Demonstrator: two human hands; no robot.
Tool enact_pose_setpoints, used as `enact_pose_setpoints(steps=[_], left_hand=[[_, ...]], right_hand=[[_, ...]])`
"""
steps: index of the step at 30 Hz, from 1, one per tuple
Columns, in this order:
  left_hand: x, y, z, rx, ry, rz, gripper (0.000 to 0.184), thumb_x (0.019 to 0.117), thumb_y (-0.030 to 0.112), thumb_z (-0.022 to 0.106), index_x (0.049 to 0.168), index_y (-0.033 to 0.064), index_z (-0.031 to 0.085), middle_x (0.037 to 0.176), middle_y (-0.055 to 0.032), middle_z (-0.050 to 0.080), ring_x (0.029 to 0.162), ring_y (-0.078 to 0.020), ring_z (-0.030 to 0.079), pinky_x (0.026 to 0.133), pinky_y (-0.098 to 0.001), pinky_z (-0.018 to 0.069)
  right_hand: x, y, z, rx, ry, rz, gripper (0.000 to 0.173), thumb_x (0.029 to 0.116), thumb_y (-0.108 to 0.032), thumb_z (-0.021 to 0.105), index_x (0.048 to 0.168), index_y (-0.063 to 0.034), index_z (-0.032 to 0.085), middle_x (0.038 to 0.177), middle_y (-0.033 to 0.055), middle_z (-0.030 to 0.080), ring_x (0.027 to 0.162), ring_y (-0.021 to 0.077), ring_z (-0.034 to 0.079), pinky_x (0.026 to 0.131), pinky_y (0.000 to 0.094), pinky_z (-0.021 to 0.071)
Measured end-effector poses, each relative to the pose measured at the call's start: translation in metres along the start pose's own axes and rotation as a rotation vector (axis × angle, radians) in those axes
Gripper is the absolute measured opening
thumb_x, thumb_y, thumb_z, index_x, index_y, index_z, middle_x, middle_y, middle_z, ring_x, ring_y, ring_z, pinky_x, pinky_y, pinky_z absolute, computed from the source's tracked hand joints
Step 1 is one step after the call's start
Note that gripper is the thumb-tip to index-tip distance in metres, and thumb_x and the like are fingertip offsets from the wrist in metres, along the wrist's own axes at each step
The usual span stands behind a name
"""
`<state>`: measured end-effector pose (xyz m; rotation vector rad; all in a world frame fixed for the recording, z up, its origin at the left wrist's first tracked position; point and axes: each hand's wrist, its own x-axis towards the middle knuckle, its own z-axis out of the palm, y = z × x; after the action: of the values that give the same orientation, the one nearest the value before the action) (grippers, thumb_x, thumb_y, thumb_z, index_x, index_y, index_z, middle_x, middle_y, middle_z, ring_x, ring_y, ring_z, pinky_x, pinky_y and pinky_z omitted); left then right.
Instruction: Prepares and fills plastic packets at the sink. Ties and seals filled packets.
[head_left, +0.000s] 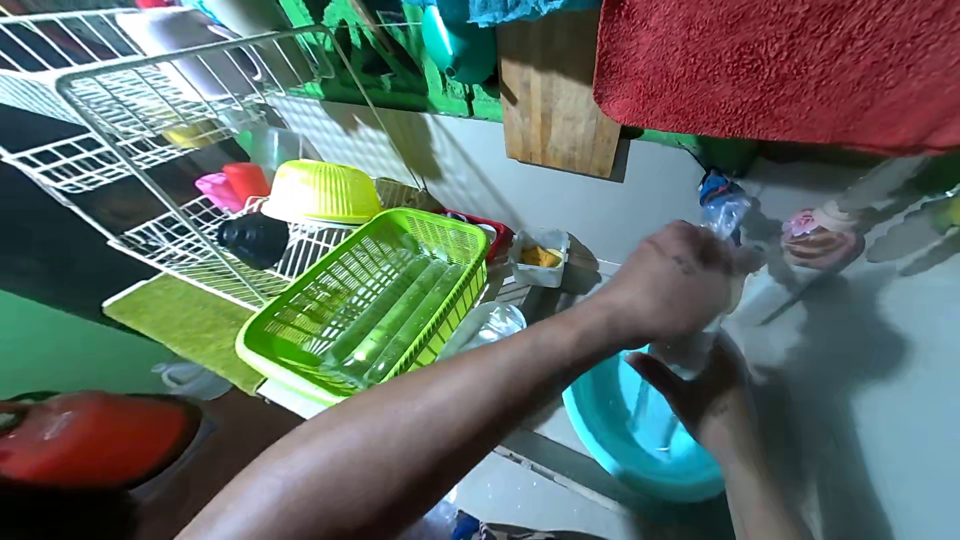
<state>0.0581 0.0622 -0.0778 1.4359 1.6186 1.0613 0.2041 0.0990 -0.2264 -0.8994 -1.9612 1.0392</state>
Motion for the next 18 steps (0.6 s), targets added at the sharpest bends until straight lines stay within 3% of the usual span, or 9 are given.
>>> enact_pose_setpoints(steps=[1,3,4,7,8,11,12,15,18], left_hand=[[0.000,0.001,-0.002,-0.044,0.021,-0.034,0.025,0.1105,0.014,0.042,0.099,0.0033,0.060,0.092,-0.0064,0.061,0.084,-0.0123,0.060,0.072,-0.0305,0.0490],[0.000,-0.003,-0.006,-0.092,0.016,-0.026,0.028,0.1117,0.016,0.038,0.100,0.0033,0.060,0.092,-0.0064,0.063,0.085,-0.0116,0.062,0.073,-0.0292,0.0508],[-0.002,-0.004,-0.006,-0.057,-0.001,-0.006,0.027,0.1113,0.015,0.039,0.099,0.0035,0.060,0.092,-0.0061,0.063,0.084,-0.0116,0.062,0.072,-0.0294,0.0502],[-0.006,0.002,-0.001,0.129,-0.037,0.084,0.022,0.1060,0.010,0.048,0.093,0.0008,0.064,0.092,-0.0084,0.059,0.085,-0.0172,0.059,0.073,-0.0368,0.0494],[-0.007,0.005,0.001,0.133,-0.044,0.100,0.023,0.1059,0.010,0.048,0.094,0.0001,0.065,0.094,-0.0092,0.061,0.087,-0.0179,0.060,0.075,-0.0377,0.0499],[-0.009,0.008,-0.002,0.071,-0.091,0.133,0.024,0.1087,0.012,0.044,0.095,0.0019,0.062,0.094,-0.0079,0.067,0.087,-0.0137,0.063,0.075,-0.0337,0.0503],[-0.010,0.007,-0.004,0.074,-0.110,0.137,0.025,0.1091,0.012,0.043,0.096,0.0024,0.062,0.094,-0.0072,0.067,0.087,-0.0127,0.063,0.074,-0.0327,0.0501],[-0.015,0.008,-0.006,0.169,-0.138,0.169,0.025,0.1078,0.010,0.046,0.093,0.0014,0.064,0.092,-0.0072,0.058,0.084,-0.0154,0.058,0.073,-0.0343,0.0475],[-0.018,0.003,-0.010,0.109,-0.143,0.199,0.024,0.1078,0.011,0.046,0.096,0.0012,0.064,0.094,-0.0079,0.065,0.087,-0.0139,0.062,0.076,-0.0342,0.0500]], right_hand=[[-0.003,0.006,-0.005,0.125,-0.080,-0.050,0.077,0.0786,-0.048,0.081,0.138,-0.0064,0.053,0.117,-0.0004,0.068,0.107,0.0032,0.065,0.092,0.0249,0.0565],[0.000,0.024,-0.023,0.444,-0.366,-0.210,0.063,0.0965,-0.041,0.070,0.149,-0.0136,0.048,0.135,0.0035,0.064,0.122,0.0149,0.064,0.103,0.0346,0.0552],[0.000,0.026,-0.025,0.526,-0.431,-0.207,0.059,0.0974,-0.037,0.069,0.148,-0.0138,0.049,0.134,0.0070,0.065,0.121,0.0205,0.065,0.102,0.0388,0.0566],[-0.017,0.004,-0.011,0.427,-0.180,-0.021,0.051,0.0766,-0.025,0.085,0.122,-0.0134,0.065,0.104,-0.0037,0.074,0.096,0.0080,0.072,0.085,0.0267,0.0622],[-0.023,0.003,-0.008,0.452,-0.166,0.008,0.048,0.0758,-0.027,0.086,0.117,-0.0120,0.067,0.104,-0.0028,0.074,0.096,0.0088,0.072,0.084,0.0272,0.0623],[-0.027,0.026,-0.019,0.810,-0.524,-0.069,0.059,0.0915,-0.030,0.077,0.142,-0.0098,0.056,0.138,0.0169,0.063,0.125,0.0342,0.063,0.102,0.0499,0.0557],[-0.031,0.025,-0.019,0.821,-0.521,-0.063,0.059,0.0910,-0.029,0.078,0.142,-0.0089,0.056,0.132,0.0169,0.067,0.120,0.0327,0.066,0.101,0.0486,0.0570],[-0.049,-0.001,-0.003,0.585,-0.164,0.059,0.055,0.0734,-0.027,0.089,0.121,-0.0099,0.066,0.104,0.0005,0.075,0.094,0.0132,0.073,0.083,0.0320,0.0639],[-0.055,0.013,-0.015,0.743,-0.379,0.015,0.068,0.0882,-0.032,0.081,0.143,-0.0049,0.050,0.132,0.0158,0.066,0.119,0.0319,0.066,0.098,0.0488,0.0587]])
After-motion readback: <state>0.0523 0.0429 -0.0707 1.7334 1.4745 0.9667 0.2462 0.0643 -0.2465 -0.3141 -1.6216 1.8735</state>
